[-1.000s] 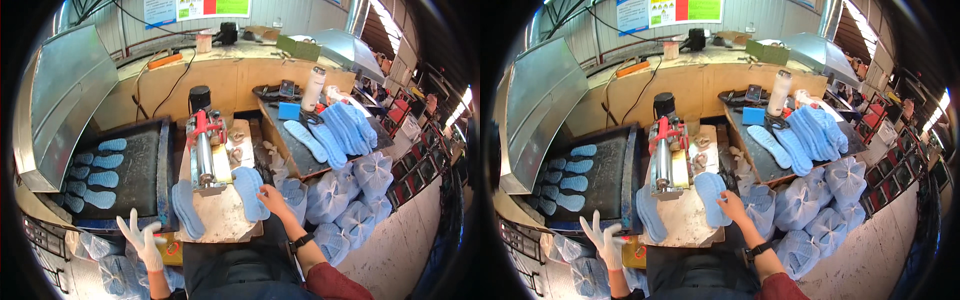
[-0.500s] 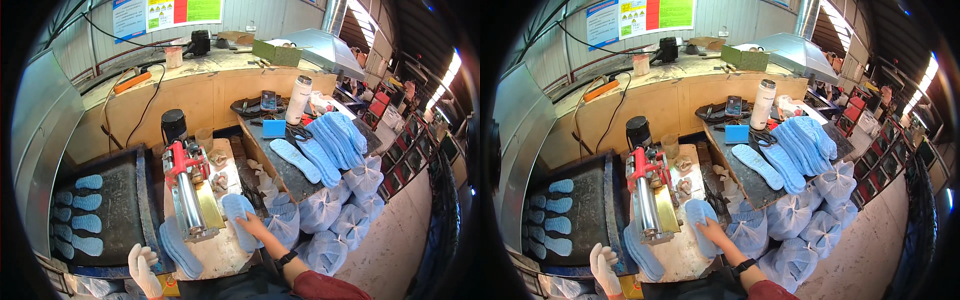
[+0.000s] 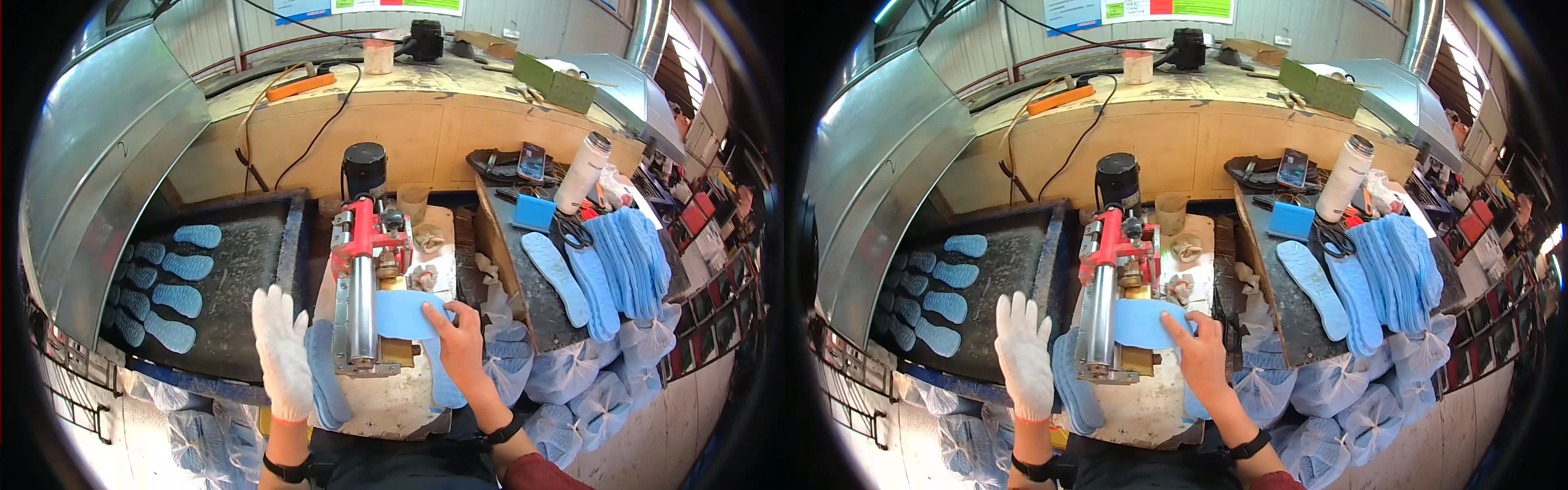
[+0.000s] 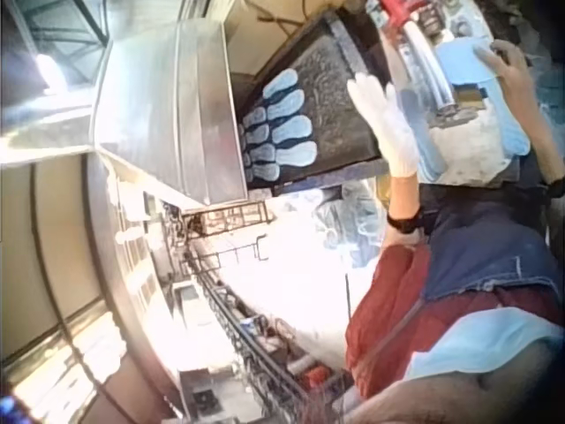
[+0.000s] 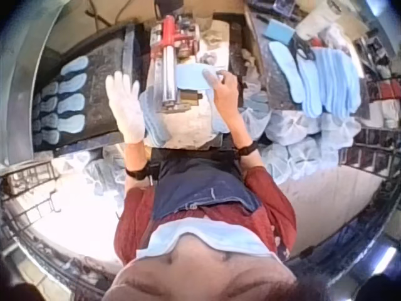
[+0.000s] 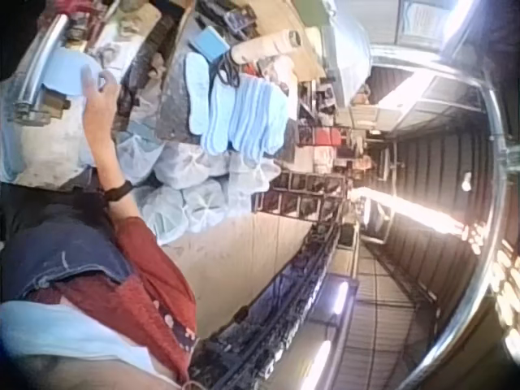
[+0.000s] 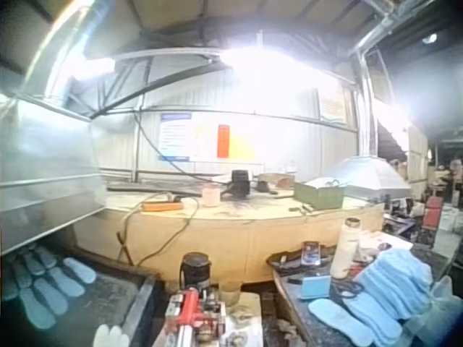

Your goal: Applying a coating or adhesive to shoe insoles using a specialized roller machine.

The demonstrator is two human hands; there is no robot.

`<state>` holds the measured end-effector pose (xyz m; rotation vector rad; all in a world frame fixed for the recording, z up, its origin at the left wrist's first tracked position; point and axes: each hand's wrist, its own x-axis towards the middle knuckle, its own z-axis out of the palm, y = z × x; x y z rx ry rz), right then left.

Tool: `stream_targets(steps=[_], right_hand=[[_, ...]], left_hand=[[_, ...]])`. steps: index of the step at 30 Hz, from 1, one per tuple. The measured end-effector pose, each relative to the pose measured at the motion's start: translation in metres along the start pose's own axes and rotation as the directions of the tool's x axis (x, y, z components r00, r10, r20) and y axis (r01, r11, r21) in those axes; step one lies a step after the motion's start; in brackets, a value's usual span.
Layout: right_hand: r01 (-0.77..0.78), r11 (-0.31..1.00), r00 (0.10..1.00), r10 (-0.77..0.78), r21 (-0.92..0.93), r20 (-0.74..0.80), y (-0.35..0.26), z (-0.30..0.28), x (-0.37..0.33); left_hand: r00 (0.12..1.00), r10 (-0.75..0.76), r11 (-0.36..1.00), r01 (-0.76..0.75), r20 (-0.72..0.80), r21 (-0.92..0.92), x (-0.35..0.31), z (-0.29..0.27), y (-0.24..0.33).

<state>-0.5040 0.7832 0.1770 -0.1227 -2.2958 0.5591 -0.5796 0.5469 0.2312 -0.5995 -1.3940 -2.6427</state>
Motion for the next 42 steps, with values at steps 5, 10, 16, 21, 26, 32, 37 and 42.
stream_targets(steps=[5,10,16,21,26,32,37,42], right_hand=[[0.097,0.971,0.982,-0.13,0.22,0.138,-0.01,0.006,0.0],[-0.19,0.908,0.981,0.191,0.373,0.035,0.017,0.004,-0.039],[-0.514,0.758,0.856,0.421,0.402,0.3,0.053,0.038,-0.103],[-0.597,0.727,0.779,0.425,0.338,0.462,0.053,0.064,-0.129],[-0.581,0.783,0.769,0.439,0.221,0.465,0.062,0.069,-0.133],[-0.622,0.707,0.758,0.437,0.337,0.484,0.055,0.066,-0.126],[-0.607,0.756,0.7,0.362,0.245,0.616,0.04,0.089,-0.128],[-0.226,0.898,0.748,-0.088,0.377,0.658,0.012,0.159,-0.132]], left_hand=[[0.99,0.006,0.987,-0.029,0.14,0.16,0.02,0.015,-0.006],[0.978,-0.011,0.903,-0.08,0.21,0.422,0.023,-0.007,-0.032],[0.974,-0.222,0.942,0.204,0.04,0.265,0.002,-0.053,-0.064],[0.758,-0.594,0.786,0.618,-0.271,0.004,0.007,-0.077,-0.081],[0.84,-0.541,0.789,0.495,-0.029,-0.364,-0.035,-0.078,-0.101],[0.72,-0.648,0.716,0.465,-0.248,-0.52,-0.071,-0.076,-0.091],[0.753,-0.639,0.695,0.478,-0.158,-0.537,-0.075,-0.092,-0.022],[0.639,-0.499,0.857,0.265,-0.585,-0.443,-0.038,-0.151,0.001]])
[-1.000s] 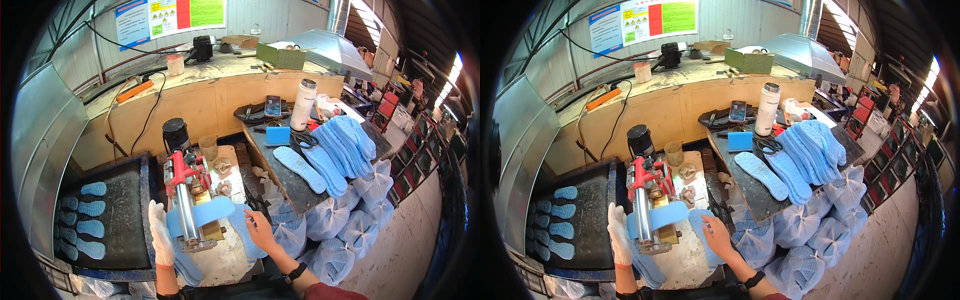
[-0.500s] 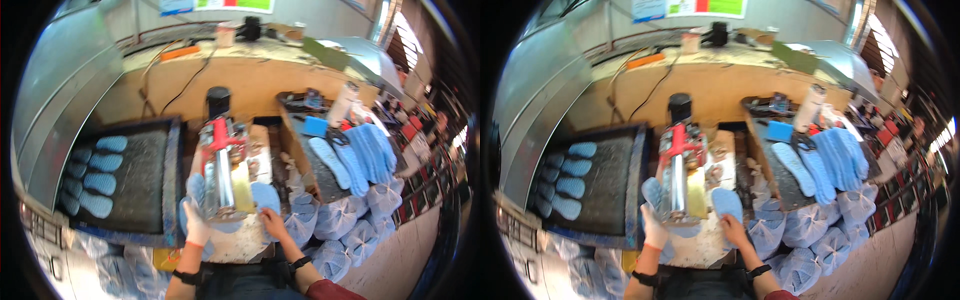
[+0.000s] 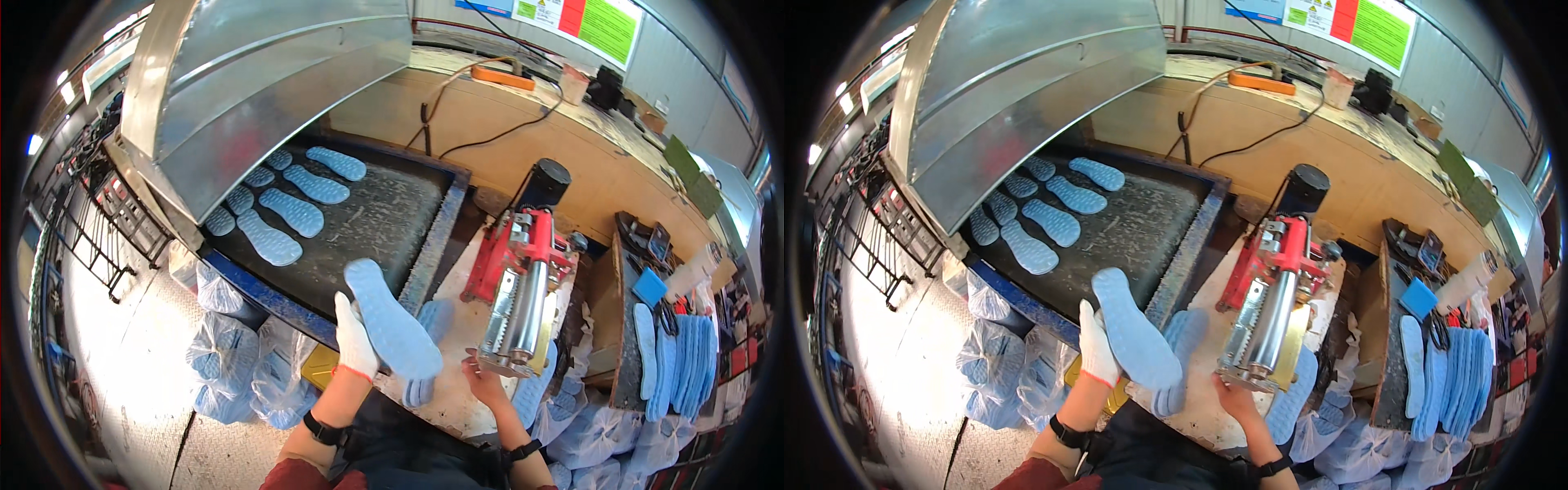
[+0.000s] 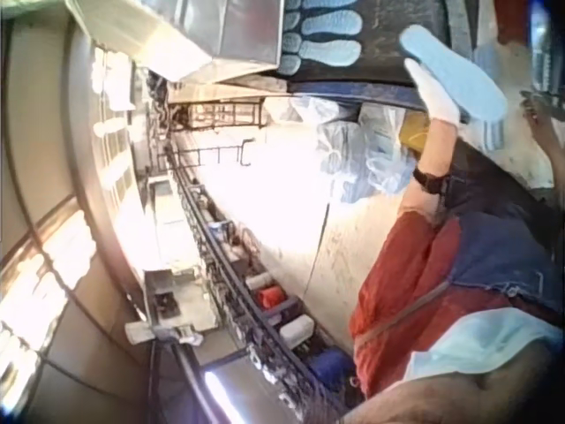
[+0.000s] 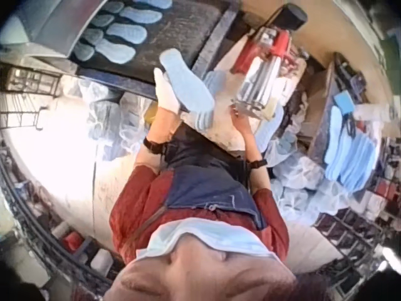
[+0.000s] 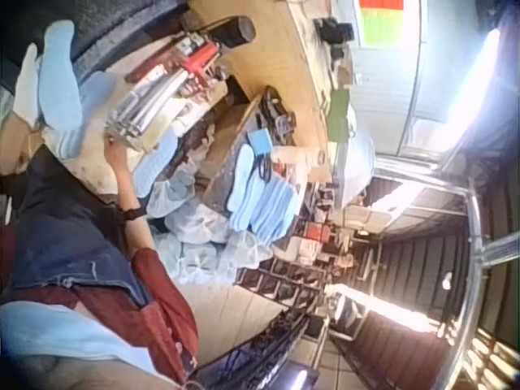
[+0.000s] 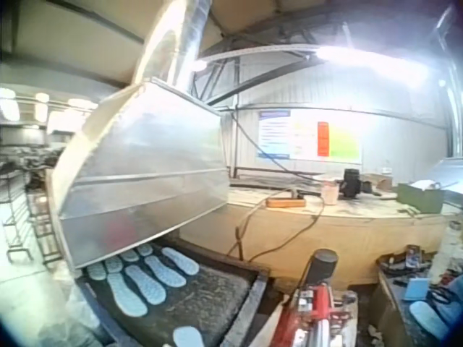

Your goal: Applying a coating or adhesive to shoe insoles using a specialized roller machine.

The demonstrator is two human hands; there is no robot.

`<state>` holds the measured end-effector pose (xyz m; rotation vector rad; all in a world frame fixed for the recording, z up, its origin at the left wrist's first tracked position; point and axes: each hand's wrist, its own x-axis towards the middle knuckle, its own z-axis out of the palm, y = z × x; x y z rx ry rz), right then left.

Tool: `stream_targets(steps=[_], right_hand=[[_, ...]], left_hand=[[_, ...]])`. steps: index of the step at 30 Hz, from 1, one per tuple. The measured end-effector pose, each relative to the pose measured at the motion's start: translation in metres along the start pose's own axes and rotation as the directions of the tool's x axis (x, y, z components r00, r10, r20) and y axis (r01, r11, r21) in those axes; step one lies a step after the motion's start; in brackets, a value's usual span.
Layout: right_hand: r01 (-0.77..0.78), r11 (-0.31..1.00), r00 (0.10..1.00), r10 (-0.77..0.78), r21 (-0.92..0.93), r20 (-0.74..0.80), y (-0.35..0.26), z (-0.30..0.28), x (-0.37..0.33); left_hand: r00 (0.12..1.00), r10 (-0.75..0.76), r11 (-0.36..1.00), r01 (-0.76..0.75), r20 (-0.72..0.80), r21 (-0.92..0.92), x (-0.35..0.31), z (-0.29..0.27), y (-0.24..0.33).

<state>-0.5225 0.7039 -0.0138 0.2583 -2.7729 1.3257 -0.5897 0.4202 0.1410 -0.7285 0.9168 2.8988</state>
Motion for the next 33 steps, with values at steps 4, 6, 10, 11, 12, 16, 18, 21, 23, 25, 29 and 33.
stream_targets(steps=[4,6,10,11,12,16,18,21,23,25,29,33], right_hand=[[-0.197,0.97,0.98,0.192,0.145,0.046,-0.067,0.022,0.036],[-0.191,0.968,0.981,0.193,0.161,0.003,-0.044,0.04,0.046],[-0.316,0.893,0.939,0.343,0.32,-0.03,-0.046,0.057,0.054],[-0.337,0.872,0.931,0.365,0.355,-0.014,-0.049,0.059,0.055],[-0.34,0.87,0.929,0.37,0.356,-0.019,-0.052,0.057,0.058],[-0.402,0.865,0.903,0.428,0.302,-0.025,-0.043,0.053,0.059],[-0.381,0.881,0.908,0.413,0.282,-0.065,-0.046,0.059,0.058],[-0.505,0.729,0.847,0.521,0.462,0.104,-0.052,0.057,0.06],[-0.403,0.78,0.893,0.449,0.478,0.02,-0.01,0.075,0.058],[-0.445,0.843,0.891,0.451,0.303,0.057,-0.063,0.059,0.058],[-0.429,0.899,0.903,0.429,0.09,0.025,-0.077,0.052,0.055],[-0.481,0.874,0.877,0.479,0.071,0.043,-0.083,0.055,0.06]], left_hand=[[0.992,0.124,0.984,-0.127,-0.032,-0.123,0.053,-0.016,0.046],[0.989,0.148,0.982,-0.149,-0.018,-0.118,0.069,-0.011,0.055],[0.986,0.166,0.981,-0.165,0.0,-0.106,0.078,-0.015,0.066],[0.993,0.12,0.992,-0.12,-0.023,-0.044,0.076,-0.021,0.069],[0.997,0.068,0.998,-0.067,-0.043,0.019,0.073,-0.02,0.072],[0.722,0.691,0.113,-0.11,0.002,0.987,0.014,0.001,0.073],[0.783,0.622,0.204,-0.161,-0.001,0.966,-0.017,0.001,0.077],[0.832,0.552,0.398,-0.326,0.06,0.858,-0.027,-0.016,0.066],[0.835,0.528,0.464,-0.435,0.152,0.772,-0.031,-0.004,0.054],[0.849,0.513,0.517,-0.425,0.128,0.743,-0.044,-0.013,0.053],[0.879,0.428,0.588,-0.447,0.21,0.674,-0.056,-0.006,0.036],[0.883,0.384,0.614,-0.463,0.271,0.639,-0.06,-0.002,0.02]])
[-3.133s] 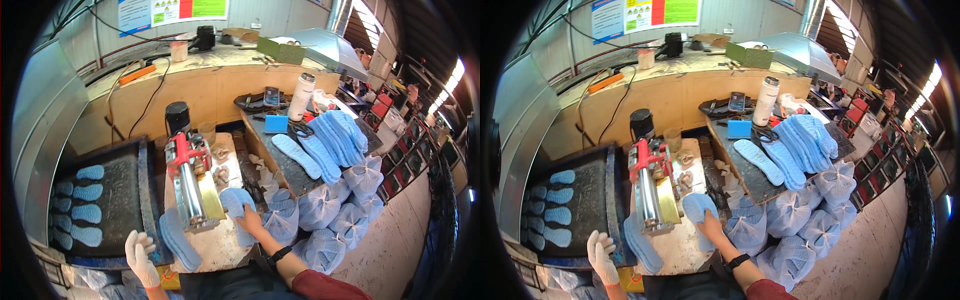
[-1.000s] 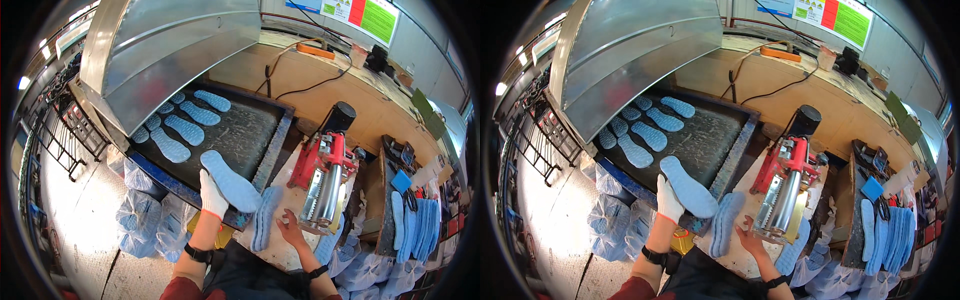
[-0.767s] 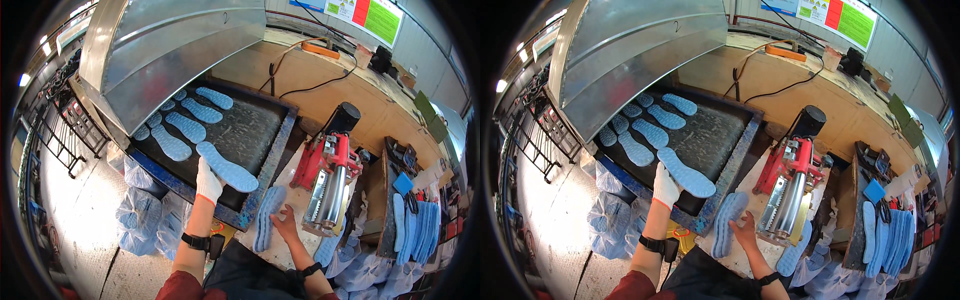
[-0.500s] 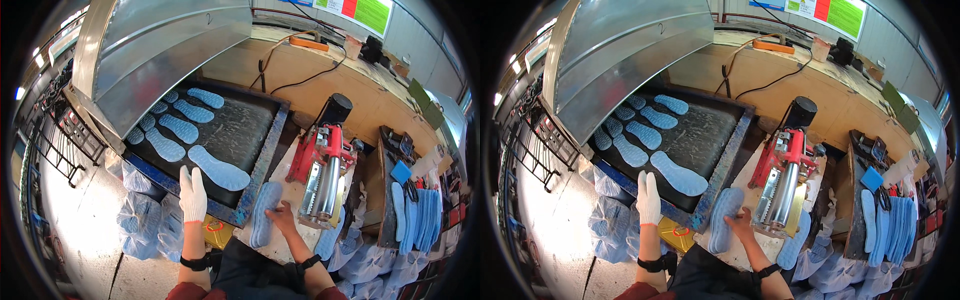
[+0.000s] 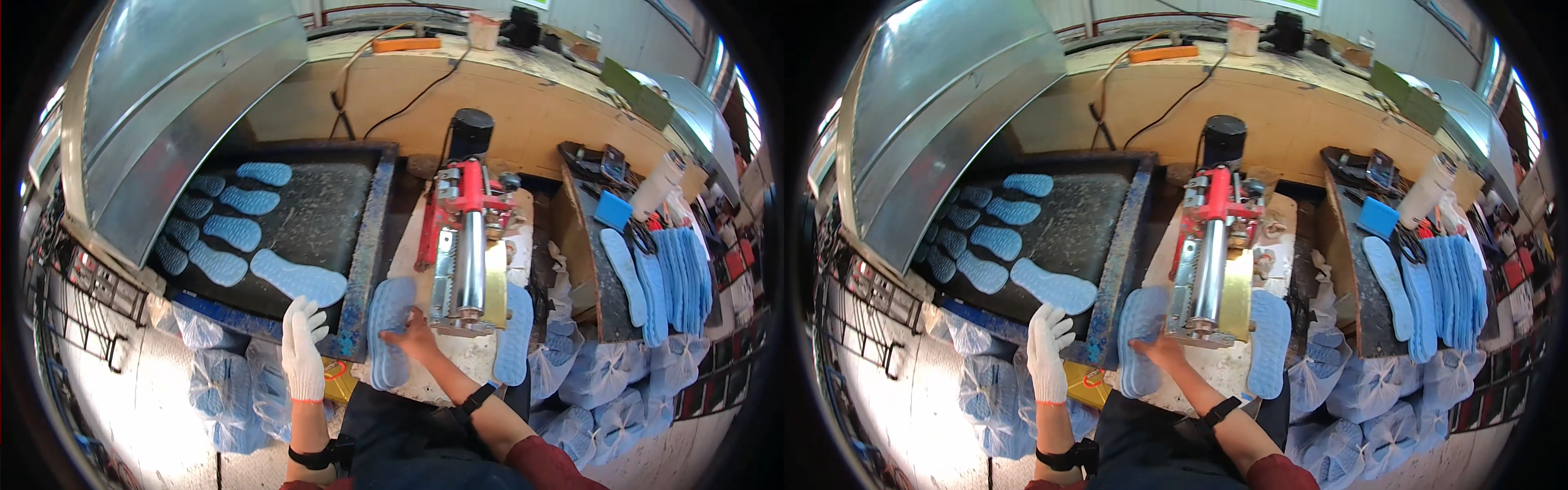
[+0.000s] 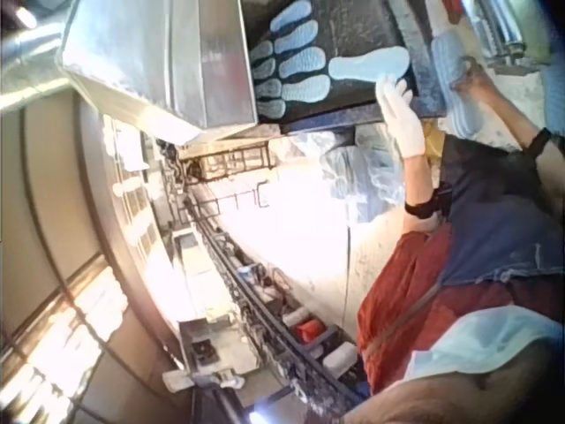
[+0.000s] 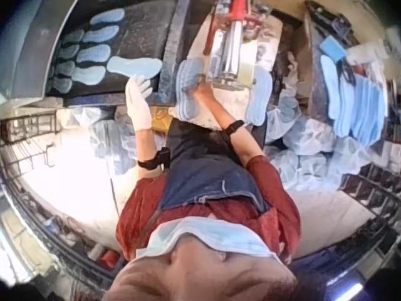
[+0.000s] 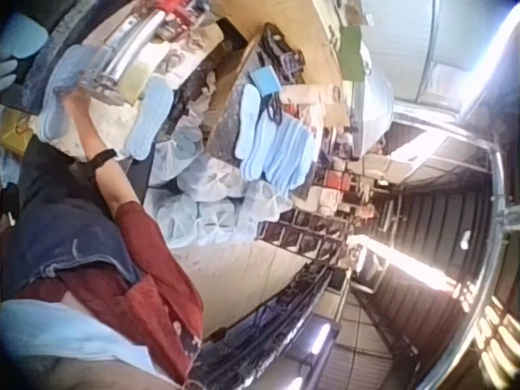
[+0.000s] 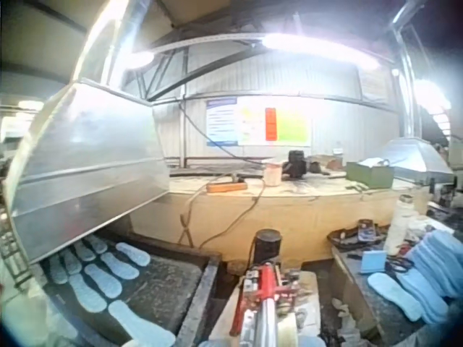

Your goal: Applying a coating or adhesive to shoe insoles using a specialized roller machine.

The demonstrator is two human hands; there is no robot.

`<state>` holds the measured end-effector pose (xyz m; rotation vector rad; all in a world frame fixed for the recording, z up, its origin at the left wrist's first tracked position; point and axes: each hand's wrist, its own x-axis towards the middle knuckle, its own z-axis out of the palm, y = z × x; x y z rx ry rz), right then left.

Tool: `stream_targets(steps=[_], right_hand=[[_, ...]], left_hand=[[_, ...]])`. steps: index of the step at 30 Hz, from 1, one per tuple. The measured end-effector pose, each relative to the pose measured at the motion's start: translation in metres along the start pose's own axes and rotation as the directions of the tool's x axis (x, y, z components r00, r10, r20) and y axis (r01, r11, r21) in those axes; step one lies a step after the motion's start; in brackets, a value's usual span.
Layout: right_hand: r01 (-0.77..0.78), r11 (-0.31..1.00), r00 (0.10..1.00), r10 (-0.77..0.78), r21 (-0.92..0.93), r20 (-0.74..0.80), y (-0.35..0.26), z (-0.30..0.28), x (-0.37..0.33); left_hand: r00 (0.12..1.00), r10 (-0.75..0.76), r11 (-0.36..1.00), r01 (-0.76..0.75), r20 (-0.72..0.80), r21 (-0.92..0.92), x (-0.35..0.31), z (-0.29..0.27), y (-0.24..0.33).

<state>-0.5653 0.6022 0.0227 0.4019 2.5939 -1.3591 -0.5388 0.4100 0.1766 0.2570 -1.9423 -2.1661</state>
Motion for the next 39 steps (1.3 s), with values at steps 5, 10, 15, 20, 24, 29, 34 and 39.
stream_targets(steps=[5,10,15,20,24,29,34,39], right_hand=[[-0.061,0.993,0.997,0.055,0.106,0.053,0.012,-0.002,0.008],[0.001,0.954,0.981,-0.06,0.301,0.185,0.029,-0.036,-0.011],[0.109,0.922,0.908,0.059,0.371,-0.415,0.094,-0.119,-0.04],[0.34,0.884,0.61,-0.467,-0.32,-0.64,0.02,-0.219,-0.062],[0.309,0.651,0.569,-0.711,-0.693,-0.413,-0.024,-0.244,-0.06],[0.453,0.653,0.574,-0.734,-0.606,-0.362,-0.03,-0.251,-0.062],[0.46,0.753,0.583,-0.656,-0.47,-0.479,0.001,-0.246,-0.074],[0.306,0.934,0.775,-0.357,-0.183,-0.521,0.086,-0.216,-0.075]], left_hand=[[0.999,-0.044,0.999,0.044,0.023,0.001,-0.005,0.015,0.004],[0.998,-0.055,0.998,0.056,0.027,-0.022,-0.002,0.015,0.002],[0.995,0.016,1.0,-0.014,0.102,-0.022,-0.002,0.017,0.002],[0.966,0.043,0.996,-0.02,0.255,-0.091,-0.006,0.055,0.017],[0.891,0.104,0.961,0.025,0.442,-0.275,-0.002,0.107,0.033],[0.733,0.22,0.906,0.091,0.644,-0.413,0.018,0.18,0.049],[0.727,0.278,0.954,-0.132,0.627,-0.269,0.04,0.202,0.031],[0.762,0.195,0.981,-0.164,0.617,-0.107,0.063,0.183,-0.013]])
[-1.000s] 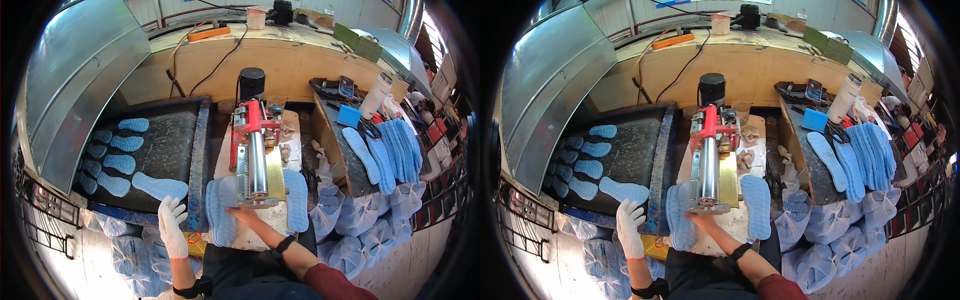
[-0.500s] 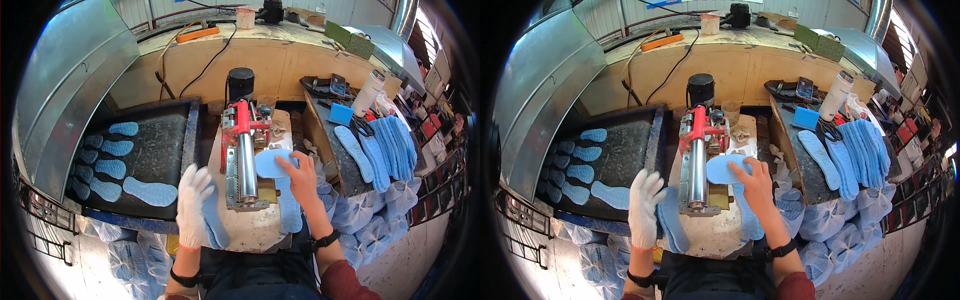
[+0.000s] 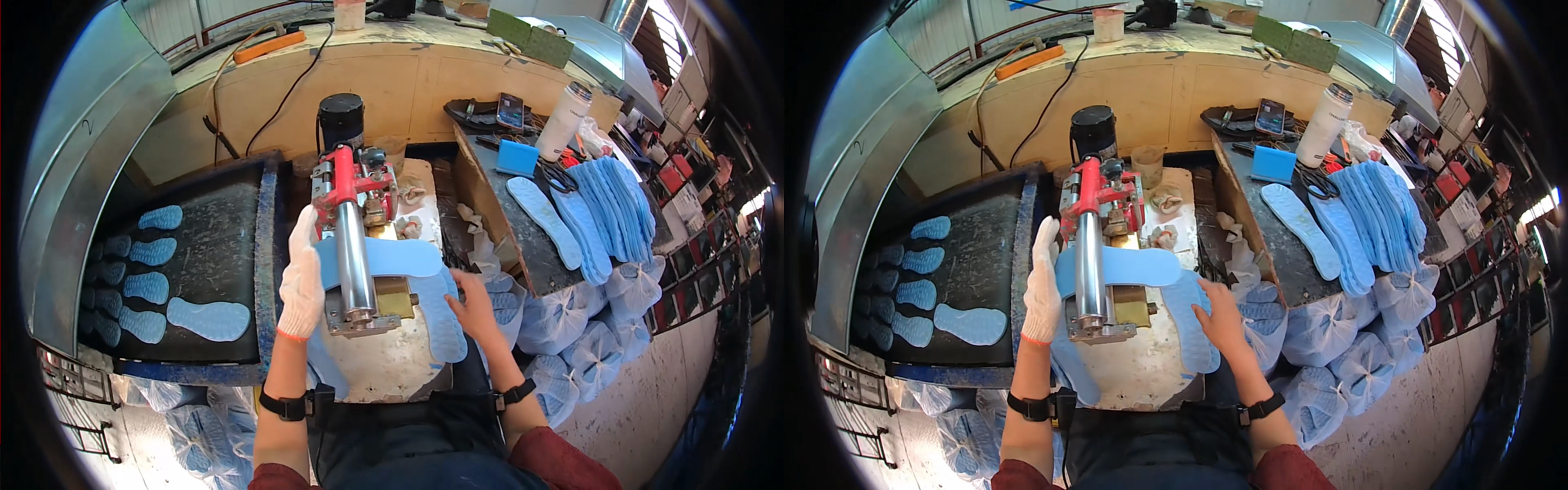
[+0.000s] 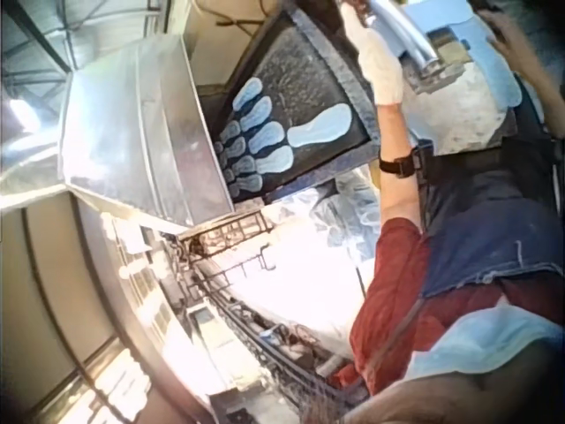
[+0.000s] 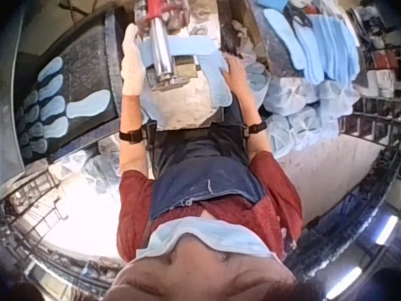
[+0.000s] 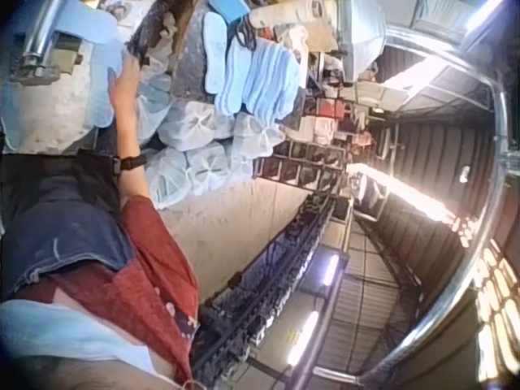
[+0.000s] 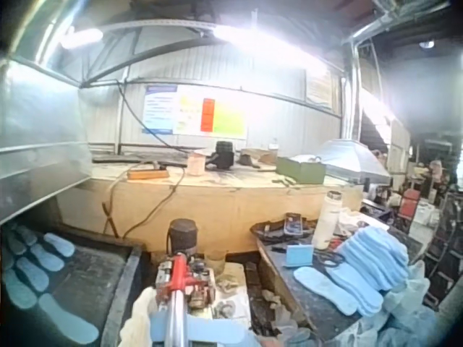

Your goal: Applying a coating or adhesive to shoe insoles using a specialized roller machine.

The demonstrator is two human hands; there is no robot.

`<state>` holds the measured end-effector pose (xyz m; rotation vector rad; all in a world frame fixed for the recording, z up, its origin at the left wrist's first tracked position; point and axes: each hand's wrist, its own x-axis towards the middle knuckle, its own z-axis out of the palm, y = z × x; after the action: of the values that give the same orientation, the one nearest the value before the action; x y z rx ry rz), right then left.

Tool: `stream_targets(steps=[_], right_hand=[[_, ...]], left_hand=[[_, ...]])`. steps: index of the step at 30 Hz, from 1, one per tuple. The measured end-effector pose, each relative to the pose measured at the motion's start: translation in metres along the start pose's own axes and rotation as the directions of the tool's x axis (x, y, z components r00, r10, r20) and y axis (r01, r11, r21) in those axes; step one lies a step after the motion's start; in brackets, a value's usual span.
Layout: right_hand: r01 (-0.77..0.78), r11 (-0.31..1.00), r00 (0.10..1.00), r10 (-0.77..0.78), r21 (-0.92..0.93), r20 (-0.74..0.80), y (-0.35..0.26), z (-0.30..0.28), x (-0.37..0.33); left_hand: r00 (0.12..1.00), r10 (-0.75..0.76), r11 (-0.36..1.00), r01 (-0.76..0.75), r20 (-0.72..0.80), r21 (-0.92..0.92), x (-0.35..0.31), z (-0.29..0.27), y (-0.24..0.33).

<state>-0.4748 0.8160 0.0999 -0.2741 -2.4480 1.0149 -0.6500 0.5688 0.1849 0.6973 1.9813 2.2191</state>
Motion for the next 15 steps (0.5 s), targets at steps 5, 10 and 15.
stream_targets(steps=[5,10,15], right_hand=[[-0.052,0.936,0.999,0.046,-0.348,-0.025,0.047,0.044,-0.035],[-0.066,0.864,0.996,0.086,-0.499,0.017,0.032,0.059,-0.037],[-0.033,0.835,0.993,0.091,-0.549,0.079,0.028,0.07,-0.034]], left_hand=[[0.995,-0.086,0.995,0.083,0.047,0.057,-0.022,-0.014,-0.03],[0.951,-0.307,0.845,0.288,0.033,-0.451,-0.054,-0.013,-0.016],[0.894,-0.448,0.691,0.354,0.011,-0.631,-0.102,-0.035,-0.017]])
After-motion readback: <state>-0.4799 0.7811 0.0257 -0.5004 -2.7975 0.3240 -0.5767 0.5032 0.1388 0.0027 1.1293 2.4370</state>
